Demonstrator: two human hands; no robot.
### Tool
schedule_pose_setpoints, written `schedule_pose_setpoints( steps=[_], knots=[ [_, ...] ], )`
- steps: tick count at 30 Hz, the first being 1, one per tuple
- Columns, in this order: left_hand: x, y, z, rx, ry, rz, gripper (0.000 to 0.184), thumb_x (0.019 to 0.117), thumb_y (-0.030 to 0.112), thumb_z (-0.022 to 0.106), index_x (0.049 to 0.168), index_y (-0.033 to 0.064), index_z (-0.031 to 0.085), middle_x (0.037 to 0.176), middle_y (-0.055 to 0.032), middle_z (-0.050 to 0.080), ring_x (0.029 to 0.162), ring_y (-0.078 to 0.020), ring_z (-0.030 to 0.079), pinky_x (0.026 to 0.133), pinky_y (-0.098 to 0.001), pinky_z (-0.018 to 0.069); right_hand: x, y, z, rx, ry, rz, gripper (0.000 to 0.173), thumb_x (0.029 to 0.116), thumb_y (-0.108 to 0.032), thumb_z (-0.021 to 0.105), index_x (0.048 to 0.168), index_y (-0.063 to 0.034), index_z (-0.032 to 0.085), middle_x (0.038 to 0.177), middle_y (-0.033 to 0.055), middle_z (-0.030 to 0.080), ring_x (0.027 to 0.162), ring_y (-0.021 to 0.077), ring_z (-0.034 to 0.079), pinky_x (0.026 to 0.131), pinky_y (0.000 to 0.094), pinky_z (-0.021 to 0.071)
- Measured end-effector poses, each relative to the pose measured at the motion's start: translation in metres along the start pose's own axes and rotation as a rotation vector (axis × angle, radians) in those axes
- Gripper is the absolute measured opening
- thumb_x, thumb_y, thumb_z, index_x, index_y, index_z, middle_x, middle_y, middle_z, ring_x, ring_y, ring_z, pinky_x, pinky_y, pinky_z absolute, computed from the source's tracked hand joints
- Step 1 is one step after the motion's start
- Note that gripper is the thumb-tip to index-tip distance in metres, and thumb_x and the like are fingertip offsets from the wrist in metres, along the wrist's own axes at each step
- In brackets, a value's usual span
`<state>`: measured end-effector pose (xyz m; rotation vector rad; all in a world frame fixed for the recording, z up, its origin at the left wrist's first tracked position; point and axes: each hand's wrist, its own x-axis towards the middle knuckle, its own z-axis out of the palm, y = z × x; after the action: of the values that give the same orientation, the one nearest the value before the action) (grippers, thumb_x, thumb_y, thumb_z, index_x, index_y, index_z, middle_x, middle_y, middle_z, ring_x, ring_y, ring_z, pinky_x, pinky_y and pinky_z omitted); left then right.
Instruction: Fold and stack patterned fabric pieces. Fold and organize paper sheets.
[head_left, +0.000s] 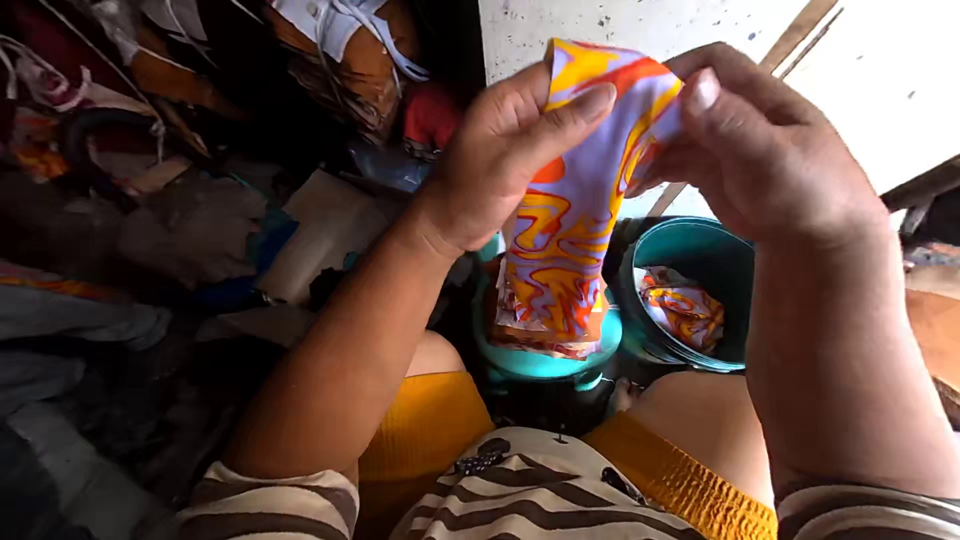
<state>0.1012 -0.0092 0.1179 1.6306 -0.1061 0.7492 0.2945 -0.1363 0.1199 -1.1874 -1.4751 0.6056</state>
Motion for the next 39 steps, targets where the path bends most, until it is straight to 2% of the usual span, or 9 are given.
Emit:
schedule_pose_setpoints(
  steps=[4,13,17,24,27,30,32,35,39],
  knots=[
    [-0.003,0.009,-0.016,0.088,0.023,0.028,0.025,0.1025,0.0,0.05,0.128,-0.0009,0.052,0.113,-0.0052,0.069,0.107,-0.0137,0.069,0.098,-0.0344,0.058,0.019,-0.004,0.024,0.03,0.065,-0.148,0.036,0.0986,-0.006,0.063,0.131,-0.004,0.048,0.108,0.0032,0.07,0.09,0.0116,0.072,0.082,0.0295,0.064],
    [-0.01,0.011,-0.037,0.262,0.104,0.004,0.026,0.1003,-0.003,0.055,0.126,-0.0003,0.056,0.112,-0.0039,0.071,0.104,-0.0096,0.069,0.093,-0.0277,0.0587,0.037,0.001,0.031,0.114,0.171,-0.193,0.023,0.0987,0.001,0.059,0.121,-0.0055,0.057,0.095,-0.0003,0.069,0.085,0.0116,0.072,0.082,0.0325,0.064],
    [-0.008,0.009,-0.042,0.383,0.207,0.0,0.014,0.0997,0.006,0.062,0.113,0.0038,0.064,0.098,0.0006,0.075,0.09,-0.0048,0.071,0.08,-0.0217,0.0592,0.039,0.006,0.03,-0.038,0.204,-0.216,0.025,0.0973,-0.002,0.063,0.122,-0.0046,0.058,0.094,-0.0024,0.068,0.082,0.0086,0.071,0.078,0.0285,0.0634],
    [-0.004,-0.005,-0.043,0.413,0.29,0.074,0.011,0.1023,0.011,0.06,0.103,0.0045,0.069,0.094,0.0006,0.071,0.09,-0.0062,0.069,0.085,-0.0248,0.058,0.041,0.012,0.022,-0.464,0.281,-0.225,0.011,0.0984,-0.017,0.066,0.105,-0.0081,0.063,0.095,-0.0027,0.067,0.084,0.001,0.067,0.079,0.0201,0.0576],
    [-0.003,-0.008,-0.037,0.378,0.3,0.08,0.01,0.1019,0.01,0.061,0.103,0.0041,0.069,0.092,0.001,0.071,0.086,-0.006,0.069,0.082,-0.0238,0.0577,0.04,0.011,0.02,-0.689,0.357,-0.185,0.019,0.1009,-0.029,0.063,0.107,-0.012,0.07,0.104,0.0045,0.058,0.093,0.0066,0.058,0.078,0.0188,0.0481],
    [0.0,-0.008,-0.032,0.334,0.312,0.073,0.011,0.1024,0.01,0.06,0.105,0.0026,0.068,0.092,-0.0002,0.071,0.086,-0.0073,0.07,0.08,-0.0252,0.0592,0.039,0.017,0.015,-0.585,0.318,-0.209,0.037,0.0992,-0.038,0.064,0.12,-0.008,0.067,0.113,0.0083,0.06,0.103,0.0128,0.061,0.082,0.026,0.0522],
    [0.002,-0.007,-0.03,0.317,0.31,0.066,0.011,0.1026,0.009,0.06,0.104,0.0029,0.068,0.091,0.0002,0.071,0.085,-0.0071,0.07,0.079,-0.0253,0.0598,0.039,0.02,0.016,-0.401,0.189,-0.193,0.049,0.0928,-0.033,0.074,0.129,-0.0036,0.056,0.111,0.0066,0.063,0.098,0.0107,0.066,0.082,0.0271,0.0591],
    [0.002,-0.008,-0.029,0.324,0.297,0.052,0.012,0.1026,0.009,0.059,0.105,0.0026,0.069,0.091,-0.0001,0.072,0.084,-0.0071,0.07,0.079,-0.0248,0.0595,0.041,0.026,0.019,-0.269,0.122,-0.167,0.034,0.0889,-0.011,0.077,0.116,-0.0025,0.058,0.097,0.0044,0.067,0.083,0.0089,0.069,0.076,0.0262,0.0611],
    [-0.001,-0.014,-0.032,0.387,0.318,0.068,0.011,0.1017,0.007,0.06,0.105,0.0015,0.069,0.094,-0.0016,0.072,0.089,-0.0075,0.07,0.085,-0.0253,0.0588,0.04,0.017,0.013,-0.406,0.148,-0.139,0.036,0.0885,-0.013,0.077,0.118,-0.0043,0.059,0.093,0.0027,0.068,0.078,0.0065,0.069,0.072,0.0238,0.0609]
  ],
)
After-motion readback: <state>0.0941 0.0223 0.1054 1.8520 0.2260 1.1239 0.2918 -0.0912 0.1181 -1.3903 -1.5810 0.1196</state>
